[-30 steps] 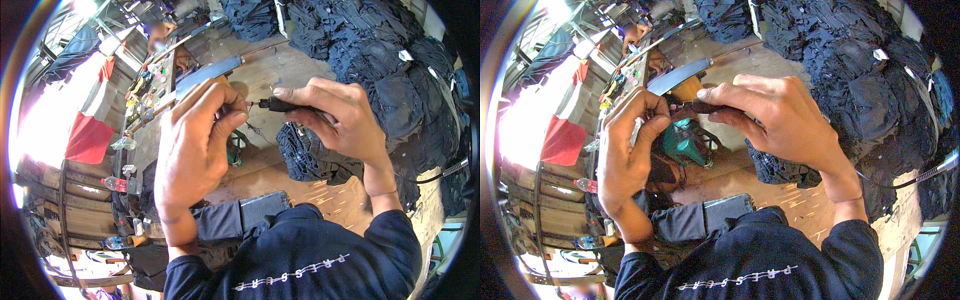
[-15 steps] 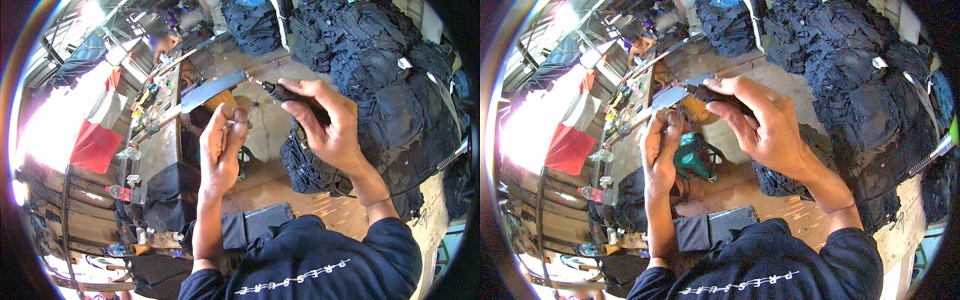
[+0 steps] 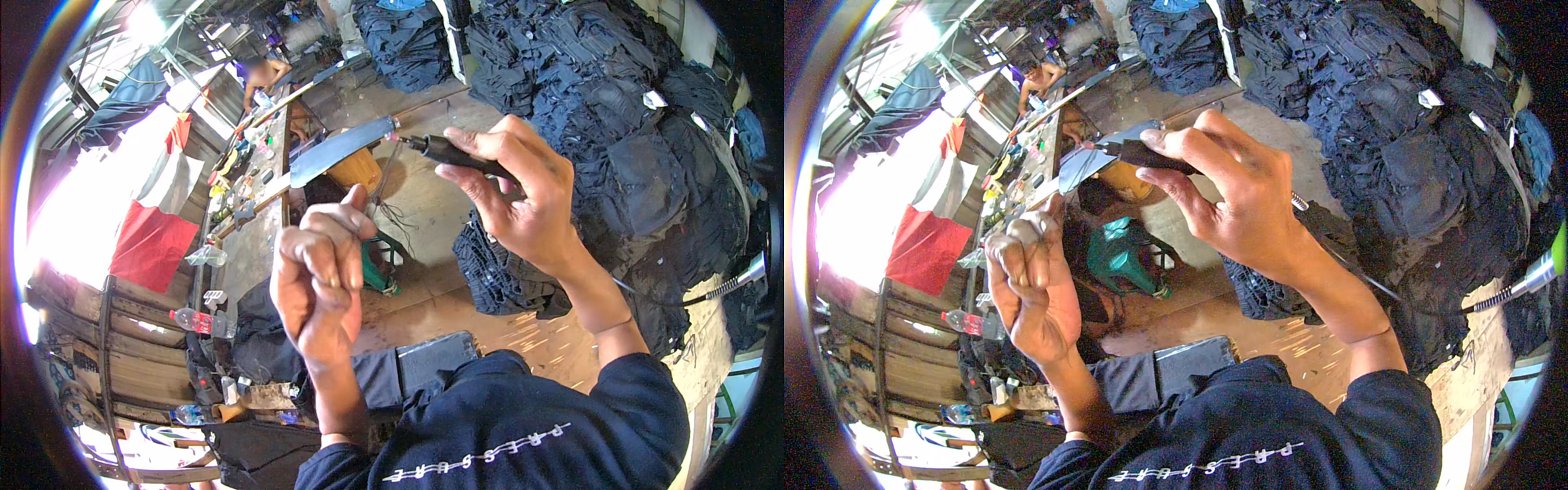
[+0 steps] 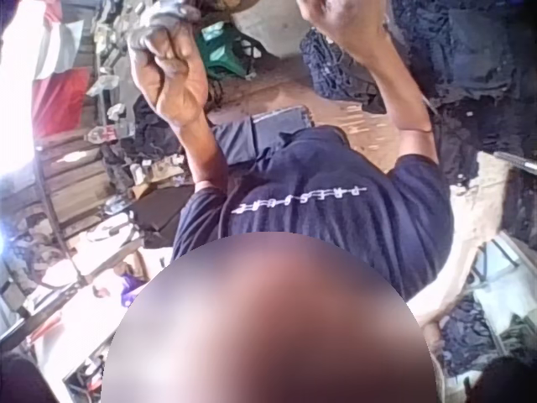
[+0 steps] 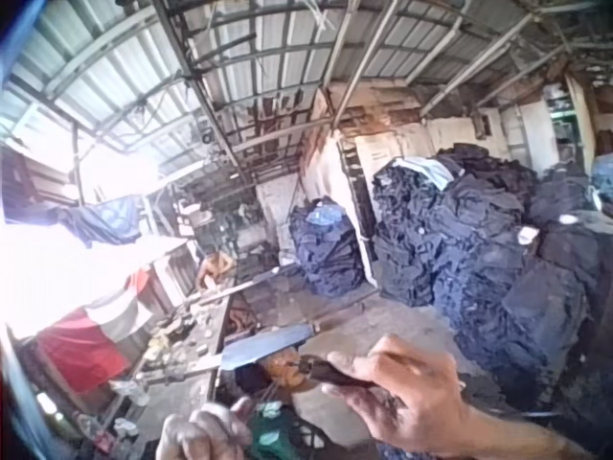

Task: The person uses a handheld electric thread trimmer to remove loose threads from the seams and edges of black pants. They handle multiple pairs of pants, rotating them to access different areas, and later adjust the trimmer's tip.

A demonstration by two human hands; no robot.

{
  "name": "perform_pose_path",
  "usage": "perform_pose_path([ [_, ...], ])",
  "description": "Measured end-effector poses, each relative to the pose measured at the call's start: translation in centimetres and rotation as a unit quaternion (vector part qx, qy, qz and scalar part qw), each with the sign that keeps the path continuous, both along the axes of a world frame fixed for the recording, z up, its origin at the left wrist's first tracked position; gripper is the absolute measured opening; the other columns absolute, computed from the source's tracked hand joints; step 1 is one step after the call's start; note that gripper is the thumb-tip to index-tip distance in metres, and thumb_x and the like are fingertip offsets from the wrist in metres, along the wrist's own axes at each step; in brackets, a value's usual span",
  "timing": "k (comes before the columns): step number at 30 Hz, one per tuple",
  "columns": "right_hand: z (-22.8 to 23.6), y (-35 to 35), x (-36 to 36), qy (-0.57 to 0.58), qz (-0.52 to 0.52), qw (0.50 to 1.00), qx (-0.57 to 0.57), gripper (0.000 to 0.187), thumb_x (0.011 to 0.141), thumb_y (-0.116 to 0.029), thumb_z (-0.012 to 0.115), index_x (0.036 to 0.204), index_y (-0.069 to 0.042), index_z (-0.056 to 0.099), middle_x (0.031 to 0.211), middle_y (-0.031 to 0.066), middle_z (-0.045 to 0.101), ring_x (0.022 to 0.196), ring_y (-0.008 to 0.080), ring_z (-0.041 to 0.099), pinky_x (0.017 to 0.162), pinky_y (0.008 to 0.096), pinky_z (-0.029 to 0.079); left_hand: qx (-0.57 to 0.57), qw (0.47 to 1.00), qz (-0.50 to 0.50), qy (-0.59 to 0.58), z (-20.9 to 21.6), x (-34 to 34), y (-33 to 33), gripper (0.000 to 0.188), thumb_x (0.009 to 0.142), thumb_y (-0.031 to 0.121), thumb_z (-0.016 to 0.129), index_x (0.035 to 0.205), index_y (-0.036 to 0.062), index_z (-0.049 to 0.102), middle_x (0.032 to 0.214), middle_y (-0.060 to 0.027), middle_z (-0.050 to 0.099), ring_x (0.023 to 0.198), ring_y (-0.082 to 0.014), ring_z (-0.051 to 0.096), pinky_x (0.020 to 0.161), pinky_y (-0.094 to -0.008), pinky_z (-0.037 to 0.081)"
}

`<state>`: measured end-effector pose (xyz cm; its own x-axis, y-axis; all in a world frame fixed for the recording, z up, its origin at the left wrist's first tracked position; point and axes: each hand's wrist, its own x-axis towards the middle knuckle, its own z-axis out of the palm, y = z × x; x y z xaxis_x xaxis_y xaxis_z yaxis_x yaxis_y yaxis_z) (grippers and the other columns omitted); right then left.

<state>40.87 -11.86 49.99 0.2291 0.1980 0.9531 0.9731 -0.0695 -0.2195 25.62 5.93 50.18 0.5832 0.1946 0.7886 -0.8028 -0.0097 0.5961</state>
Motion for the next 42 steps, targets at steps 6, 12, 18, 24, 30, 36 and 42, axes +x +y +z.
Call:
perform_pose_path([
  [6,-0.1,0.8,0.8,-0.056,-0.024,0.997,0.041,0.034,0.081,-0.005,0.094,0.110,0.000,0.078,0.085,0.0058,0.069,0.064,0.0126,0.057,0.052,0.0268,0.044,0.058,0.993,0.101,0.012,0.5,0.2,-1.6,0.019,0.100,0.024,0.058,0.096,0.0076,0.049,0.077,-0.0060,0.047,0.078,-0.0193,0.046,0.081,-0.0396,0.039],
  [12,-0.1,0.5,0.9,-0.127,-0.027,0.986,0.101,0.035,0.079,-0.013,0.095,0.110,-0.006,0.080,0.083,0.0054,0.067,0.063,0.0179,0.067,0.052,0.0308,0.051,0.106,0.966,0.226,0.061,1.3,0.6,-1.0,0.051,0.087,0.021,0.087,0.122,-0.0037,0.060,0.084,-0.0018,0.053,0.075,-0.0069,0.047,0.066,-0.0228,0.035],
  [18,-0.1,-0.6,0.3,-0.150,-0.035,0.987,0.040,0.039,0.078,-0.010,0.097,0.110,-0.002,0.078,0.091,0.0088,0.074,0.073,0.0187,0.073,0.057,0.0276,0.056,0.079,0.967,0.228,0.077,1.8,1.9,-1.4,0.064,0.081,0.018,0.094,0.132,-0.0060,0.065,0.096,-0.0033,0.068,0.081,-0.0081,0.056,0.070,-0.0219,0.042],
  [24,-0.3,-0.9,0.4,-0.141,-0.033,0.989,0.030,0.042,0.076,-0.010,0.098,0.112,-0.004,0.078,0.090,0.0080,0.073,0.073,0.0190,0.074,0.058,0.0284,0.058,0.106,0.959,0.202,0.168,2.7,1.9,-0.9,0.036,0.091,0.012,0.083,0.121,-0.0054,0.075,0.115,-0.0080,0.069,0.089,-0.0103,0.058,0.081,-0.0249,0.047],
  [30,-0.3,-0.9,0.3,-0.146,-0.034,0.988,0.023,0.044,0.075,-0.010,0.098,0.114,-0.006,0.078,0.090,0.0065,0.073,0.073,0.0191,0.074,0.058,0.0288,0.058,-0.044,0.992,-0.042,0.111,3.0,2.8,-1.2,0.039,0.093,0.010,0.083,0.128,-0.0046,0.073,0.112,-0.0047,0.070,0.093,-0.0092,0.064,0.083,-0.0228,0.050],
  [36,0.0,-1.0,0.1,-0.154,-0.020,0.988,0.028,0.045,0.074,-0.011,0.098,0.115,-0.008,0.079,0.088,0.0054,0.073,0.072,0.0189,0.073,0.056,0.0292,0.057,-0.021,0.978,0.096,0.183,3.2,2.2,-1.2,0.021,0.089,0.003,0.089,0.106,-0.0014,0.079,0.096,-0.0032,0.075,0.086,-0.0093,0.067,0.079,-0.0234,0.054],
  [42,0.0,-0.9,0.1,-0.154,-0.006,0.988,0.029,0.041,0.075,-0.015,0.098,0.112,-0.009,0.081,0.084,0.0043,0.070,0.065,0.0175,0.067,0.052,0.0286,0.052,-0.001,0.984,-0.024,0.177,3.8,2.7,0.8,0.012,0.099,0.007,0.079,0.106,-0.0002,0.073,0.103,-0.0074,0.076,0.092,-0.0120,0.069,0.086,-0.0288,0.055],
])
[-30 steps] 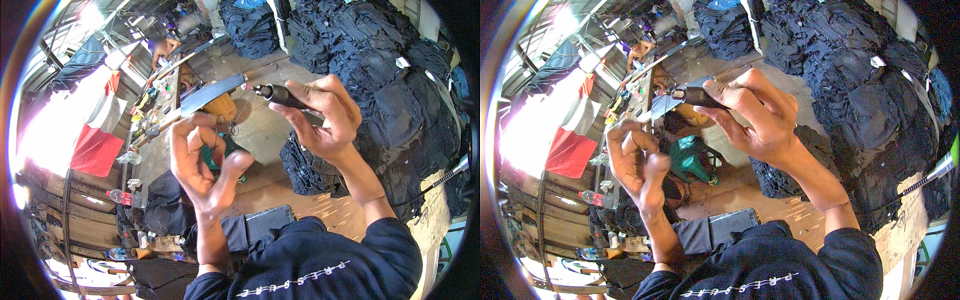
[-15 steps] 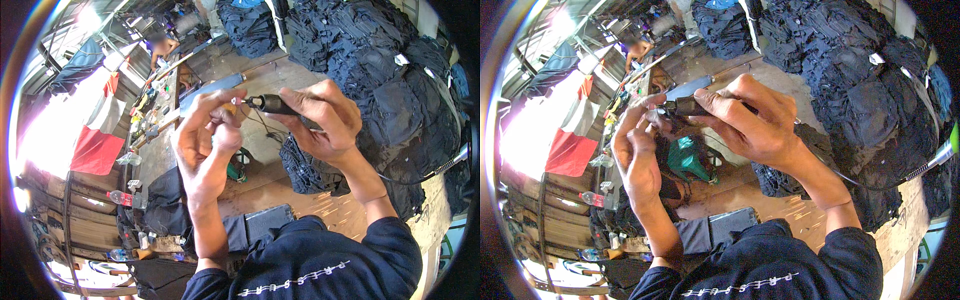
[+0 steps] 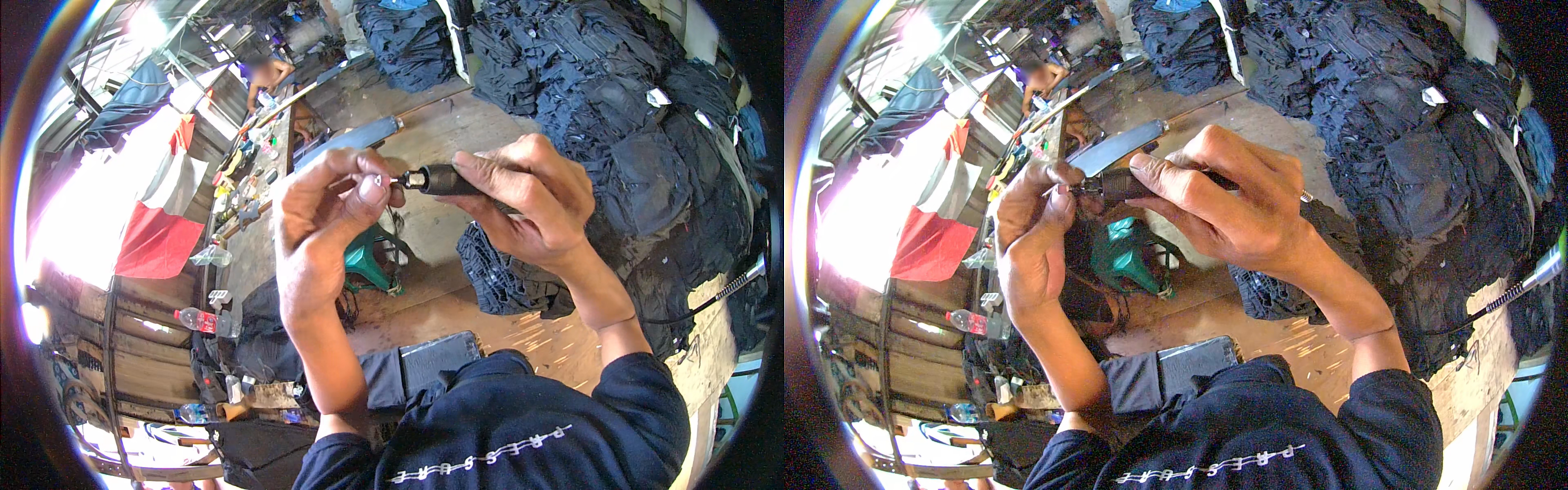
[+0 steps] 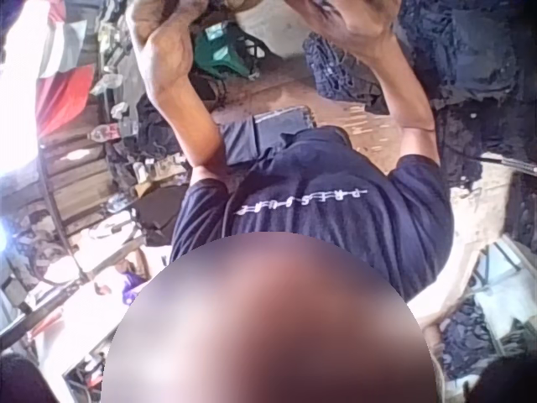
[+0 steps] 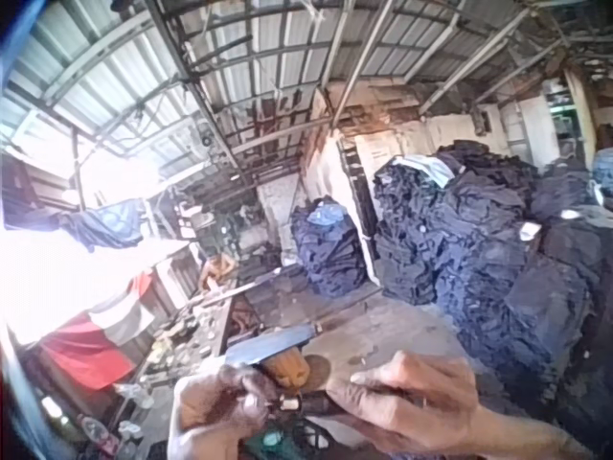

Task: The person uses a handheld electric thread trimmer to remove loose threads from the seams and edges of black pants. They handle multiple pairs of pants, rotating them to access different areas, and later adjust the trimmer's tip.

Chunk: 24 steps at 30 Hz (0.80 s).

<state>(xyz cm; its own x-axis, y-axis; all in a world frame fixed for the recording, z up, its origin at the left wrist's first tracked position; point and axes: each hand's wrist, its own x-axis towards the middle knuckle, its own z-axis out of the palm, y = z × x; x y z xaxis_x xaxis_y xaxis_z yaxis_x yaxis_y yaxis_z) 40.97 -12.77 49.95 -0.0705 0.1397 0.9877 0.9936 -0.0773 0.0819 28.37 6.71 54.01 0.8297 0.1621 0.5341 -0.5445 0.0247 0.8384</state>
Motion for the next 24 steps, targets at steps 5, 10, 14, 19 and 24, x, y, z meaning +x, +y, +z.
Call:
perform_pose_path([
  [5,-0.1,0.3,0.0,-0.001,0.018,1.000,-0.007,0.039,0.076,-0.017,0.098,0.111,-0.009,0.082,0.079,0.0034,0.066,0.061,0.0165,0.061,0.050,0.0291,0.047,0.051,0.998,-0.039,0.010,1.0,1.0,1.3,0.010,0.101,0.007,0.075,0.107,-0.0005,0.070,0.104,-0.0049,0.071,0.101,-0.0139,0.067,0.091,-0.0281,0.052],
  [10,-0.3,-0.3,0.4,0.005,0.024,0.999,-0.047,0.042,0.075,-0.016,0.098,0.113,-0.009,0.082,0.079,0.0034,0.065,0.060,0.0159,0.060,0.049,0.0289,0.046,0.212,0.977,0.017,0.019,3.9,0.5,2.0,0.010,0.098,0.007,0.075,0.098,-0.0020,0.070,0.101,-0.0052,0.069,0.099,-0.0124,0.068,0.088,-0.0279,0.054],
  [14,-0.5,-0.3,1.1,-0.001,-0.014,0.998,-0.057,0.041,0.073,-0.013,0.095,0.111,-0.011,0.081,0.080,0.0015,0.057,0.058,0.0174,0.059,0.049,0.0341,0.047,0.304,0.941,0.149,0.010,5.1,-1.7,1.1,0.011,0.092,0.008,0.075,0.089,-0.0024,0.070,0.094,-0.0075,0.069,0.087,-0.0156,0.067,0.080,-0.0291,0.052],
  [19,-0.5,0.1,1.6,0.023,-0.042,0.998,-0.037,0.043,0.073,-0.006,0.097,0.113,-0.004,0.080,0.084,0.0046,0.068,0.064,0.0168,0.064,0.052,0.0302,0.050,0.356,0.924,0.133,-0.046,4.8,-5.0,0.0,0.013,0.080,0.009,0.080,0.084,-0.0005,0.074,0.084,-0.0105,0.069,0.079,-0.0206,0.066,0.075,-0.0324,0.049],
  [24,-0.2,-0.1,1.7,0.052,-0.038,0.998,-0.004,0.039,0.074,-0.005,0.097,0.108,0.000,0.078,0.087,0.0083,0.071,0.066,0.0189,0.065,0.055,0.0306,0.052,0.311,0.946,0.086,0.025,2.7,-5.5,2.1,0.022,0.084,0.020,0.083,0.081,-0.0002,0.074,0.082,-0.0101,0.069,0.077,-0.0212,0.065,0.072,-0.0331,0.048],
])
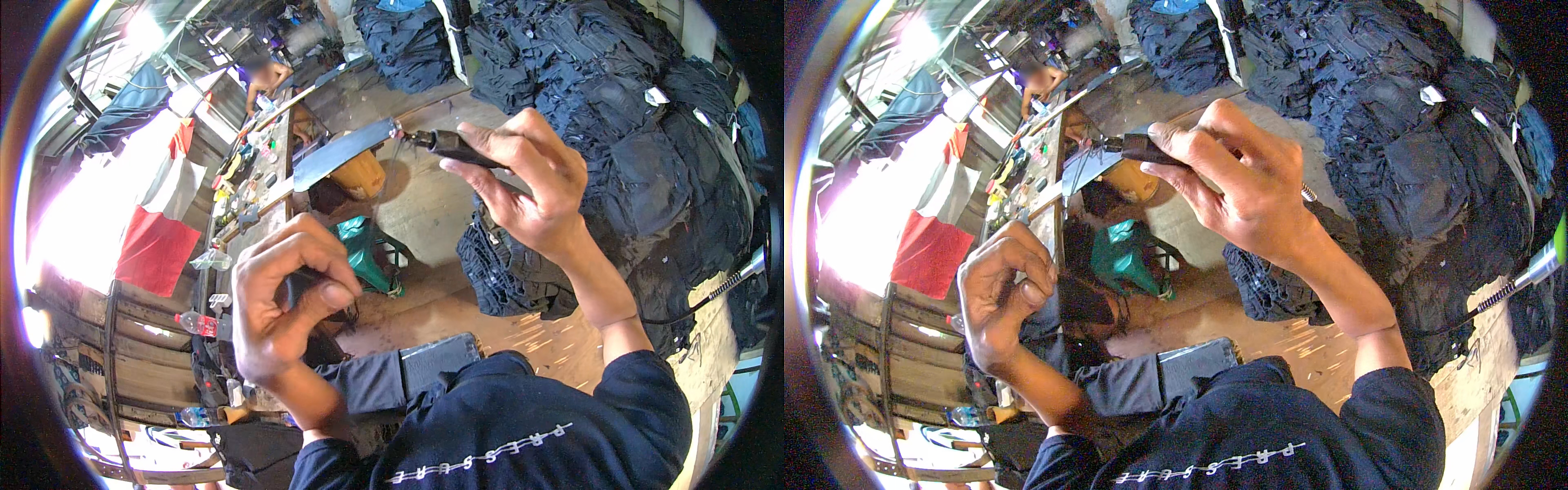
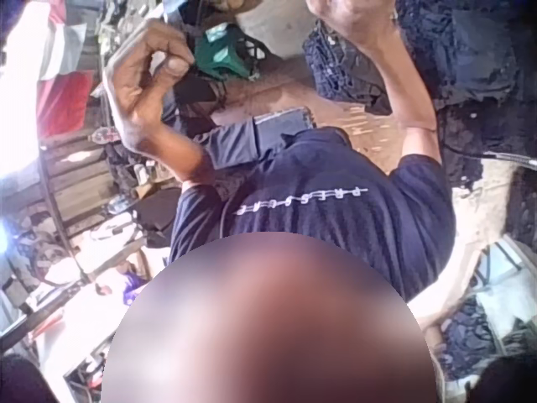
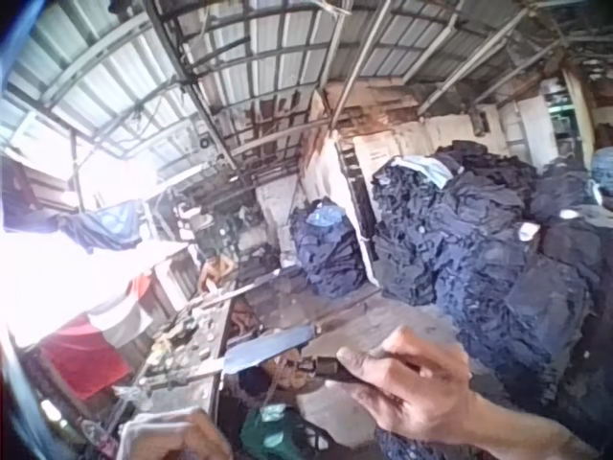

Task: The person uses a handheld electric thread trimmer to remove loose threads from the seams and edges of black pants. They handle multiple pairs of pants, rotating them to access different areas, and later adjust the trimmer's tip.

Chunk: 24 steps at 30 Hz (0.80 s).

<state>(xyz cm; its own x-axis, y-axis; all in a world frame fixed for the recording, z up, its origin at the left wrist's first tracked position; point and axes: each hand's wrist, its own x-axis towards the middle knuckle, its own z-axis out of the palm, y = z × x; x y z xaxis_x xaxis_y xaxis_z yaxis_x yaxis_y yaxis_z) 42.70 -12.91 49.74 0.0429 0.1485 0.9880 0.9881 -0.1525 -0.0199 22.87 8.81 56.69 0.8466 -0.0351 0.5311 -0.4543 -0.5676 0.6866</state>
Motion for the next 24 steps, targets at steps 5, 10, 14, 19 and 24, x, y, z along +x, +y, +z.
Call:
perform_pose_path([
  [5,0.5,0.5,0.0,-0.008,0.014,1.000,0.024,0.038,0.077,-0.009,0.095,0.112,-0.009,0.081,0.081,0.0041,0.059,0.059,0.0161,0.059,0.050,0.0314,0.046,-0.186,0.975,0.033,-0.116,-3.1,1.4,1.8,0.020,0.105,0.018,0.063,0.106,-0.0015,0.061,0.114,-0.0156,0.064,0.110,-0.0239,0.062,0.096,-0.0371,0.046],
  [10,0.6,1.0,-0.8,-0.052,0.029,0.998,-0.003,0.041,0.074,-0.012,0.095,0.112,-0.010,0.081,0.081,0.0020,0.058,0.062,0.0169,0.062,0.051,0.0310,0.049,-0.411,0.881,-0.120,-0.201,-3.6,2.3,2.1,0.026,0.113,0.019,0.054,0.129,-0.0014,0.056,0.104,-0.0109,0.059,0.119,-0.0304,0.062,0.110,-0.0509,0.047],
  [14,0.6,0.8,-1.3,-0.057,0.023,0.998,-0.022,0.044,0.074,-0.013,0.097,0.115,-0.008,0.081,0.083,0.0035,0.064,0.064,0.0172,0.064,0.051,0.0293,0.050,-0.445,0.801,-0.374,-0.147,-3.4,3.3,2.3,0.045,0.115,0.032,0.051,0.142,-0.0032,0.053,0.124,-0.0160,0.065,0.125,-0.0354,0.063,0.108,-0.0526,0.051],
  [19,0.9,0.5,-1.2,-0.077,0.027,0.997,-0.011,0.045,0.075,-0.014,0.097,0.116,-0.006,0.081,0.083,0.0045,0.067,0.065,0.0181,0.065,0.051,0.0290,0.050,-0.253,0.933,0.053,-0.251,-3.6,4.7,0.9,0.058,0.112,0.048,0.054,0.137,-0.0042,0.057,0.128,-0.0207,0.068,0.108,-0.0336,0.073,0.093,-0.0480,0.058],
  [24,1.0,0.2,-1.1,-0.083,0.001,0.996,-0.038,0.043,0.075,-0.014,0.097,0.114,-0.005,0.081,0.082,0.0042,0.066,0.065,0.0186,0.064,0.051,0.0294,0.050,-0.204,0.963,0.090,-0.154,-2.3,4.4,-1.7,0.081,0.083,0.043,0.090,0.141,-0.0039,0.058,0.134,-0.0183,0.069,0.118,-0.0256,0.070,0.097,-0.0380,0.057],
])
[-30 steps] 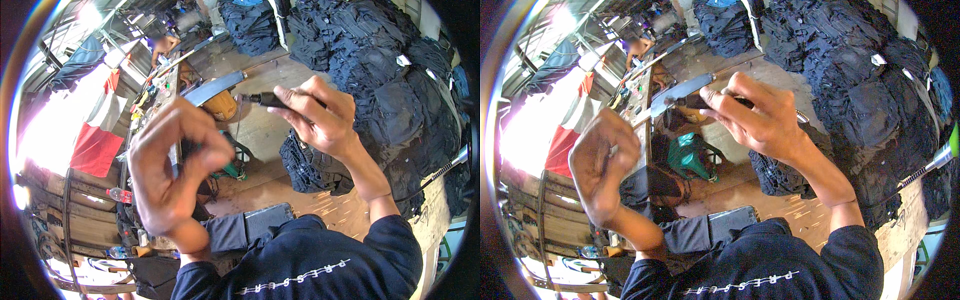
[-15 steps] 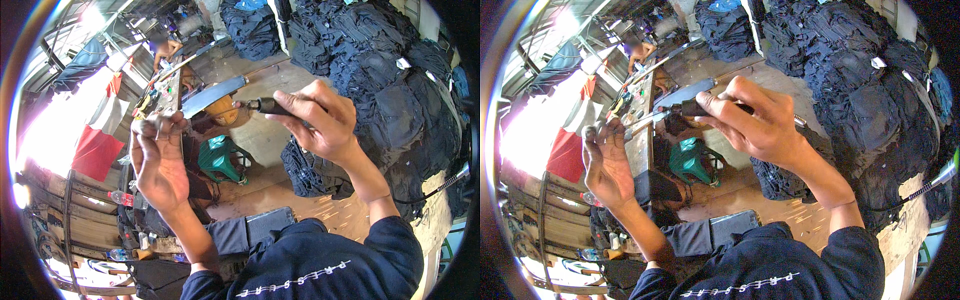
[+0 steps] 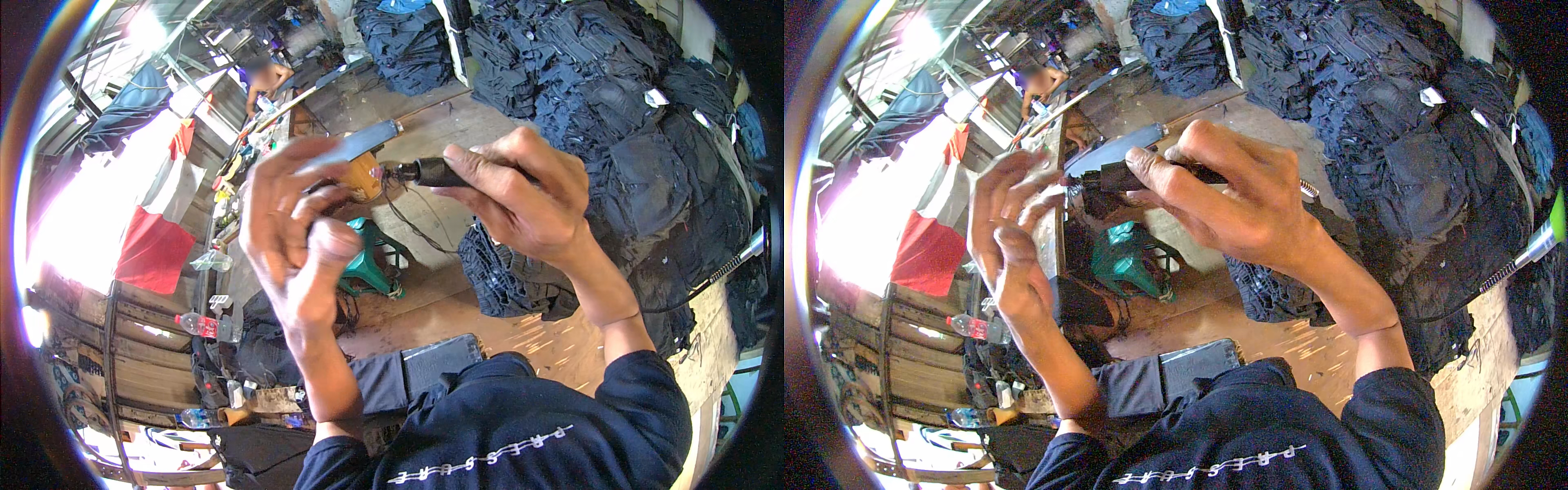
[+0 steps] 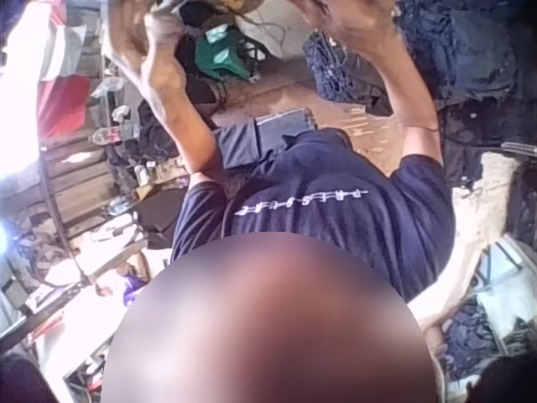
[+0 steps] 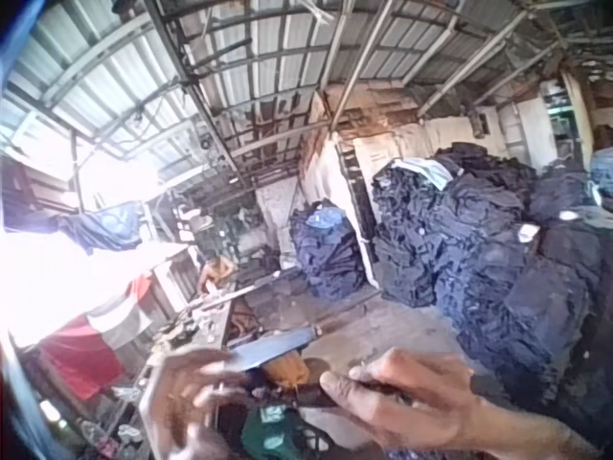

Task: The person uses a handheld electric thread trimmer to remove loose threads from the seams and edges of black pants. They handle multiple pairs of pants, rotating them to access different areas, and later adjust the trimmer's tip.

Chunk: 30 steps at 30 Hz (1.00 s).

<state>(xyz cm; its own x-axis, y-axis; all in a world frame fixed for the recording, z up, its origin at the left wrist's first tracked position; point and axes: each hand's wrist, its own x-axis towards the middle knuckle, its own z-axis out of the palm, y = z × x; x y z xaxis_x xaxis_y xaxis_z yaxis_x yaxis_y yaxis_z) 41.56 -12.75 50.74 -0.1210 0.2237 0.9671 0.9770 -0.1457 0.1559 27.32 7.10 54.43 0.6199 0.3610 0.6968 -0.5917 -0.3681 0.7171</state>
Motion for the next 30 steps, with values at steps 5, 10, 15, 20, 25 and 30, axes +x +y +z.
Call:
perform_pose_path([
  [5,-0.3,0.8,0.0,-0.002,-0.024,1.000,0.002,0.037,0.075,-0.011,0.083,0.111,-0.014,0.081,0.081,-0.0006,0.056,0.065,0.0144,0.062,0.052,0.0306,0.051,0.032,0.994,0.047,0.090,0.6,-0.2,-2.2,0.062,0.080,0.014,0.098,0.129,-0.0005,0.063,0.104,-0.0082,0.079,0.092,-0.0115,0.074,0.082,-0.0255,0.057],
  [10,-0.7,0.3,0.1,0.001,-0.021,0.999,-0.026,0.044,0.074,-0.012,0.096,0.114,-0.009,0.081,0.083,0.0020,0.066,0.065,0.0160,0.065,0.052,0.0294,0.050,-0.037,0.991,0.026,0.126,0.7,0.1,-1.7,0.058,0.083,0.005,0.094,0.132,-0.0007,0.064,0.094,-0.0069,0.079,0.086,-0.0122,0.072,0.083,-0.0237,0.054],
  [15,-1.4,0.3,0.1,0.003,-0.020,0.998,-0.051,0.044,0.071,-0.010,0.096,0.112,-0.009,0.081,0.086,0.0022,0.067,0.065,0.0168,0.066,0.052,0.0300,0.050,0.028,0.991,0.037,0.123,-0.2,-0.4,-1.1,0.064,0.082,0.000,0.092,0.137,-0.0010,0.060,0.089,-0.0055,0.076,0.084,-0.0112,0.072,0.079,-0.0229,0.053],
  [20,-2.2,0.8,0.2,-0.008,-0.024,0.999,-0.025,0.038,0.076,-0.012,0.086,0.113,-0.017,0.080,0.086,-0.0001,0.059,0.069,0.0155,0.064,0.053,0.0290,0.052,0.007,0.989,-0.032,0.147,-1.6,-0.3,-0.8,0.076,0.081,-0.002,0.092,0.146,0.0011,0.053,0.091,-0.0042,0.072,0.086,-0.0111,0.070,0.085,-0.0257,0.056],
  [25,-2.3,0.7,0.3,0.015,0.030,0.999,0.011,0.036,0.076,-0.012,0.091,0.109,-0.014,0.080,0.085,0.0013,0.065,0.066,0.0164,0.064,0.053,0.0295,0.052,-0.033,0.976,-0.165,0.137,-1.5,-0.4,0.2,0.062,0.084,0.017,0.093,0.136,-0.0041,0.068,0.110,-0.0064,0.074,0.097,-0.0127,0.068,0.091,-0.0278,0.054],
  [30,-2.0,0.5,0.6,-0.002,0.062,0.998,0.013,0.038,0.075,-0.014,0.097,0.108,-0.010,0.079,0.091,0.0047,0.069,0.064,0.0188,0.066,0.051,0.0299,0.050,-0.112,0.962,-0.217,0.125,-1.9,-0.2,0.2,0.035,0.097,0.014,0.082,0.124,-0.0061,0.075,0.110,-0.0092,0.075,0.095,-0.0158,0.071,0.085,-0.0301,0.057],
])
